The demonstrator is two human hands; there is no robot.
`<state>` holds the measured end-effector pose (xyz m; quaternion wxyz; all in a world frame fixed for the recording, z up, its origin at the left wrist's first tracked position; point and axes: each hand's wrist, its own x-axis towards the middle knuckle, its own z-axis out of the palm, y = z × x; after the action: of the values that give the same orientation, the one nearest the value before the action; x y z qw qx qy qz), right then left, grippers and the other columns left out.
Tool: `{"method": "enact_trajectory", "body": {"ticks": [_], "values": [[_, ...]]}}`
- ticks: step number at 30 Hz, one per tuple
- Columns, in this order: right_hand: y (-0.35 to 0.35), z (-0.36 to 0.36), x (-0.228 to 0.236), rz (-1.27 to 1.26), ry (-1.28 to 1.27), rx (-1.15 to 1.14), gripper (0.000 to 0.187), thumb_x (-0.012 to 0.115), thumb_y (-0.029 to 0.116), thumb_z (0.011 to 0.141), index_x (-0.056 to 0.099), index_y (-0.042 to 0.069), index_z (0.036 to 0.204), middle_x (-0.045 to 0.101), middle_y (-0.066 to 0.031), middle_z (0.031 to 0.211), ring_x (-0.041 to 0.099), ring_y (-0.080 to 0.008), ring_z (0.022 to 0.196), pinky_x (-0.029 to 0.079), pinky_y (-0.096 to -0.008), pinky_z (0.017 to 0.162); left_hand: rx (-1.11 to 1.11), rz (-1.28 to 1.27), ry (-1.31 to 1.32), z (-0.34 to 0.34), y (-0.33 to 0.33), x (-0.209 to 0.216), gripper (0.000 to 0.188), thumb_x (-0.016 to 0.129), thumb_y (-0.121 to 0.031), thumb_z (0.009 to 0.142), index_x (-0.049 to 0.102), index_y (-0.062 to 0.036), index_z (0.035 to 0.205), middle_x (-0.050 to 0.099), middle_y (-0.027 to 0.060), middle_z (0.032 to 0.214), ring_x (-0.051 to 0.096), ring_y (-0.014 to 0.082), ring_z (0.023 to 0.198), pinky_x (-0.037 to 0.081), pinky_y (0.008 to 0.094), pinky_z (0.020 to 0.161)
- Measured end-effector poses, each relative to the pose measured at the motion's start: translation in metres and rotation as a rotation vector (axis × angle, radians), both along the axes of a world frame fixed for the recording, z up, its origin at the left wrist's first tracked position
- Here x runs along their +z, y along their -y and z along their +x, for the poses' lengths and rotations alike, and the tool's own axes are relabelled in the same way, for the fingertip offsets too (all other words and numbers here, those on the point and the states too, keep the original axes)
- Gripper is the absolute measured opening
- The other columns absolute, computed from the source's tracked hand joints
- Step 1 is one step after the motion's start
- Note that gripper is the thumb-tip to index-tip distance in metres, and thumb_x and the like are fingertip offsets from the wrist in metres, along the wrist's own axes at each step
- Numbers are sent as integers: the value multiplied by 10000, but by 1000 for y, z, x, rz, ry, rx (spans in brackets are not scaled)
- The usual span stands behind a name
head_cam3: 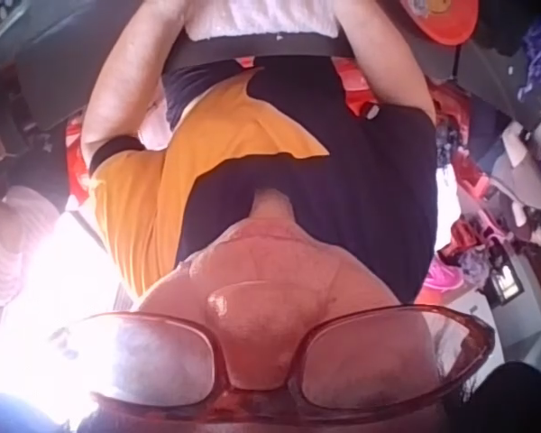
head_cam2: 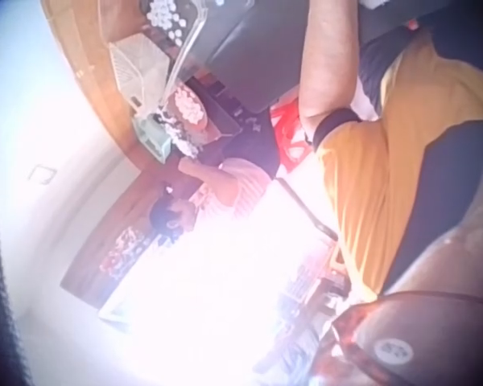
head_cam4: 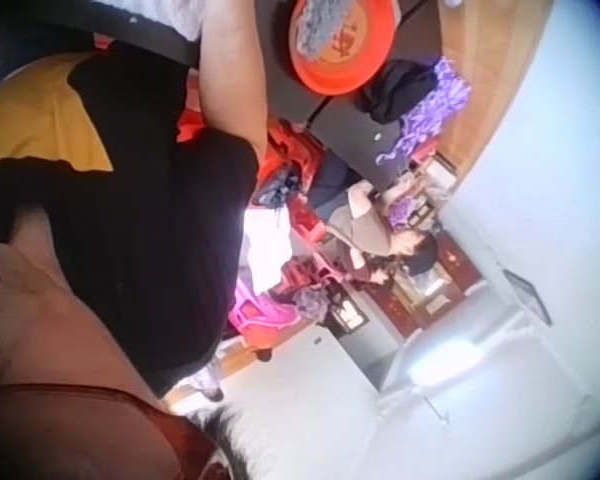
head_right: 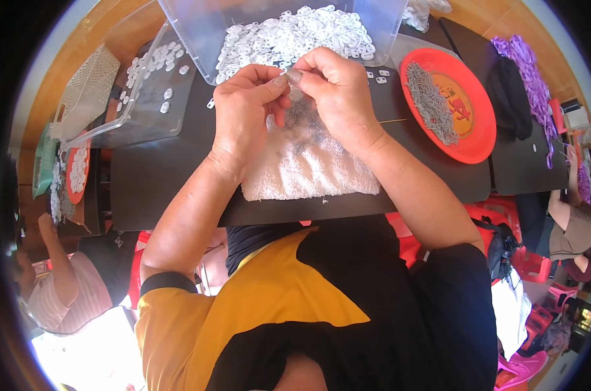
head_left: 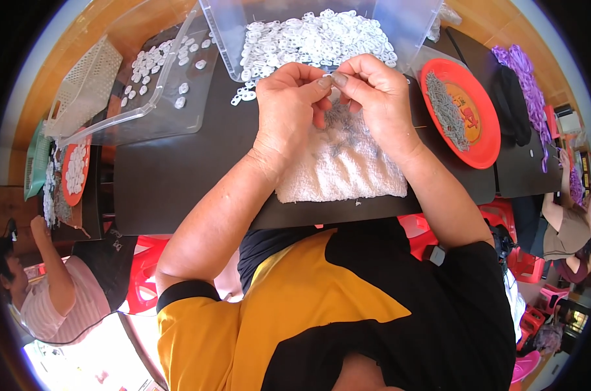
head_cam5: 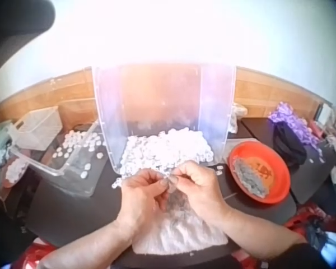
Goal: Manually assemble small white plastic components by inserting tiny metal pins into them.
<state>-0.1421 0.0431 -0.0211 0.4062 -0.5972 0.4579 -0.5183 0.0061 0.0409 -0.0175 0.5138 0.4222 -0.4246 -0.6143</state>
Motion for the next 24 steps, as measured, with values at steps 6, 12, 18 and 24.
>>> {"method": "enact_trajectory", "body": {"ticks": [6,12,18,24], "values": [[-2,2,0,121,158,37,76,646,100,878,640,26,863,609,19,733,507,-39,623,400,-207,527,2,15,-82,-3,0,0,45,613,-5,864,611,39,871,603,67,685,526,100,512,403,242,413],[18,-12,9,186,19,-67,155,673,186,863,663,33,884,608,7,701,508,-59,575,390,-213,501,-10,15,-36,8,9,3,92,624,-48,852,612,38,880,601,74,706,545,117,546,407,252,435],[124,-30,9,-255,-964,-232,196,628,198,809,688,101,968,695,-99,812,663,-267,749,496,-405,651,22,63,-164,18,19,0,129,630,-62,829,604,48,892,596,89,737,561,149,573,415,261,464],[167,-20,7,-190,-1346,-135,222,627,210,782,681,153,990,696,-100,858,655,-325,831,489,-434,710,44,41,-166,20,21,1,131,632,-54,811,596,51,882,592,92,729,565,156,571,415,275,456]]}}
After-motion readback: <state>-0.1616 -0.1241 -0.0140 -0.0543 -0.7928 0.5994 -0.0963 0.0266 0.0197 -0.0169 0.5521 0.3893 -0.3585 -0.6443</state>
